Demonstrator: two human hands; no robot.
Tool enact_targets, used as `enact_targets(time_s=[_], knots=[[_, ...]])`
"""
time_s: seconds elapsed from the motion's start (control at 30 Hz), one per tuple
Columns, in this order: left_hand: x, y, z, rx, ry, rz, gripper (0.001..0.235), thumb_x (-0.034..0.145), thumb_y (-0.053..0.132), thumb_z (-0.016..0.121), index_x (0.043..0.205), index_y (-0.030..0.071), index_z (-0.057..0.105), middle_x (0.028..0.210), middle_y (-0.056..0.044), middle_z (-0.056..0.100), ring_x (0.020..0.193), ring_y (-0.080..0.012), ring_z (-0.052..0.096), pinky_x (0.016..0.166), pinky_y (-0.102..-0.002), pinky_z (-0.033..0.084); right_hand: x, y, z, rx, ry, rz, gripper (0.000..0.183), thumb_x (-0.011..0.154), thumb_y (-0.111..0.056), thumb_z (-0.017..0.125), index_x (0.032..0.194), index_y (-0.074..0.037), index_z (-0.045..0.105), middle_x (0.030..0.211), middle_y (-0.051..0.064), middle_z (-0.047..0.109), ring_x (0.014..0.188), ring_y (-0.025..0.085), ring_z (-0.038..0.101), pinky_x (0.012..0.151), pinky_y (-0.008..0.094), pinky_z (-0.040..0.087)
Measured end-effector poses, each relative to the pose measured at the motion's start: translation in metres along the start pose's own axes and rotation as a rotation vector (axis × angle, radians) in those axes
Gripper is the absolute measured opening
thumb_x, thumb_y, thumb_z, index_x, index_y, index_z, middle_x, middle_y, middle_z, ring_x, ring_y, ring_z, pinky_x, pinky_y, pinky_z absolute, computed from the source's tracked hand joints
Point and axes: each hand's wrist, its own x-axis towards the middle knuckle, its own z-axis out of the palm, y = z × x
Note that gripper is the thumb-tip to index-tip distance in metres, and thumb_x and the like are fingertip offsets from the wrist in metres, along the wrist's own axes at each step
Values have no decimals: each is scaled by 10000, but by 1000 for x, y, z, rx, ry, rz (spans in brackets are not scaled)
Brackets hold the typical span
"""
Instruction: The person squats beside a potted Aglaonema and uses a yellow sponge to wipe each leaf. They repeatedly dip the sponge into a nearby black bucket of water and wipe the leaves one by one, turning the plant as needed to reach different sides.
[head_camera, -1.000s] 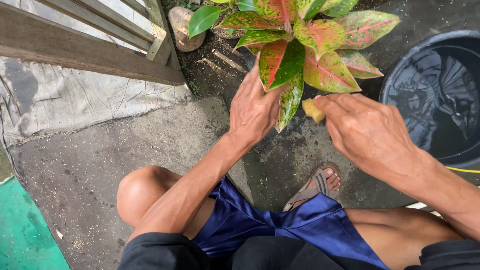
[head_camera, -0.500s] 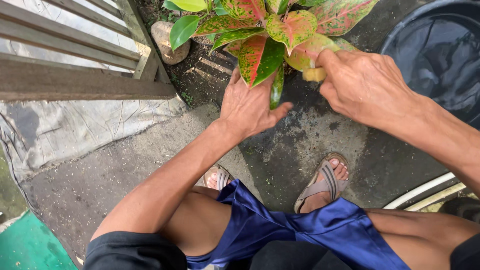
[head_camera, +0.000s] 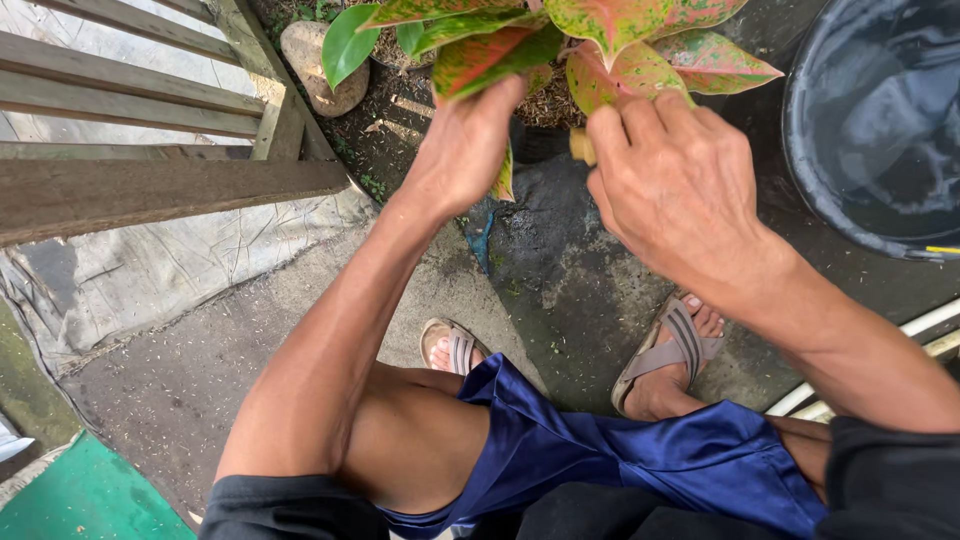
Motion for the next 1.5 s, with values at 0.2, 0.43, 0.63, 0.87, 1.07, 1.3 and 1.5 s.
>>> enact_targets(time_s=[0.2, 0.43, 0.63, 0.87, 1.07, 1.3, 1.5], knots=[[11, -28, 1, -514, 73, -61, 496, 1004, 354, 411, 1265, -46, 548, 1267, -121, 600, 1169, -224, 554, 1062, -379, 393, 21, 31, 37, 334, -4, 300, 200, 919, -130, 673, 920, 64, 625, 817, 266, 661, 717, 447, 645, 654, 530, 513], [12, -30, 8, -719, 105, -278, 456, 966, 355, 495, 1154, -34, 639, 1089, -96, 651, 1016, -188, 597, 955, -345, 476, 23, 44, 76, 431, 53, 359, 243, 887, -129, 683, 837, 106, 655, 794, 317, 641, 770, 485, 667, 698, 536, 543], [8, -24, 3, -809, 97, -304, 441, 952, 340, 497, 1165, -16, 645, 1072, -113, 668, 982, -206, 631, 910, -373, 508, 19, 46, 85, 457, 130, 367, 160, 850, -57, 633, 868, 101, 652, 745, 252, 655, 691, 442, 662, 633, 528, 511], [7, -19, 6, -1012, 42, -285, 417, 968, 301, 486, 1178, -38, 609, 1098, -135, 655, 1017, -234, 632, 948, -404, 514, 21, 33, 91, 447, 241, 384, 277, 921, -70, 687, 719, 91, 584, 657, 227, 582, 622, 414, 636, 610, 484, 500], [4, -23, 6, -1097, 51, -271, 361, 971, 256, 494, 1186, -27, 556, 1125, -151, 640, 1050, -266, 645, 981, -451, 532, 24, 18, 94, 432, 291, 471, 318, 949, -128, 741, 730, 68, 617, 673, 212, 642, 613, 384, 670, 569, 479, 484], [0, -19, 5, -1092, 36, -290, 397, 960, 263, 479, 1227, -16, 573, 1162, -150, 662, 1081, -248, 649, 1000, -435, 517, 30, 15, 96, 344, 256, 375, 124, 945, -91, 727, 979, 28, 740, 743, 225, 676, 669, 412, 681, 609, 490, 531], [-5, -13, -3, -1127, 17, -306, 456, 954, 310, 441, 1257, -7, 565, 1180, -163, 667, 1080, -256, 643, 978, -470, 519, 32, 6, 98, 355, 140, 425, 217, 920, -71, 685, 1073, 80, 717, 750, 279, 667, 666, 457, 665, 626, 531, 524]])
